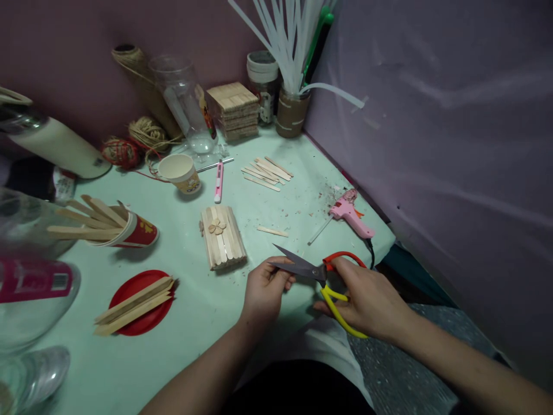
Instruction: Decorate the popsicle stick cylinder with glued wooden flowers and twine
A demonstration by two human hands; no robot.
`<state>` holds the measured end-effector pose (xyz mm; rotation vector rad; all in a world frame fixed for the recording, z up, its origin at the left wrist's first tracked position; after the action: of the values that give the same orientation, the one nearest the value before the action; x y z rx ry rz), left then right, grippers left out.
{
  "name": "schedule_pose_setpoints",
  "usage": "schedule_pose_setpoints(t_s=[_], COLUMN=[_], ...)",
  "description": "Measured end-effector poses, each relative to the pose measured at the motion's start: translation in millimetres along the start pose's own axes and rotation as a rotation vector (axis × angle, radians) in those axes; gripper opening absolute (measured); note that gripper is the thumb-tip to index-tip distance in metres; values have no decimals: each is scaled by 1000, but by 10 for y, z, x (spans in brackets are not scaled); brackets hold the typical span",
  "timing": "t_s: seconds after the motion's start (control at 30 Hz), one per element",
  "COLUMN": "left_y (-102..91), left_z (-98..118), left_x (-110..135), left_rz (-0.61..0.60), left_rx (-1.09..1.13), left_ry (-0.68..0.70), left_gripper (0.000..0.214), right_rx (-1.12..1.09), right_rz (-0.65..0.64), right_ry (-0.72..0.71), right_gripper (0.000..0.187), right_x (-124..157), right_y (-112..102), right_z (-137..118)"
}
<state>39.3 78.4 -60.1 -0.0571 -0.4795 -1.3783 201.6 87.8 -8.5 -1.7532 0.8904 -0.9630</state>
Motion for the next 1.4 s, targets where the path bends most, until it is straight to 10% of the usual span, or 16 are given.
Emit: schedule_pose_setpoints(t_s=[1.4], left_y=[62], left_z=[-35], left_x=[16], left_rz=[-74], left_rx=[-38], left_ry=[-21], left_gripper=[17], right_rx=[1], right_rz=[-16], right_ry=[-14], right_gripper=[23], right_x=[52], right_y=[-5], right_z=[78])
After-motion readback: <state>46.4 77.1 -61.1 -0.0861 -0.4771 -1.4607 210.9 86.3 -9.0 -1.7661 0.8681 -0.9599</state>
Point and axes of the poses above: each hand's wrist, its own x-axis away from the middle knuckle, its own y-axis out of the palm, z = x × y, the point moved 9 cm from there along -x, towards the middle knuckle, and after that the axes turned 2 degrees about y, right-handed, at the moved point
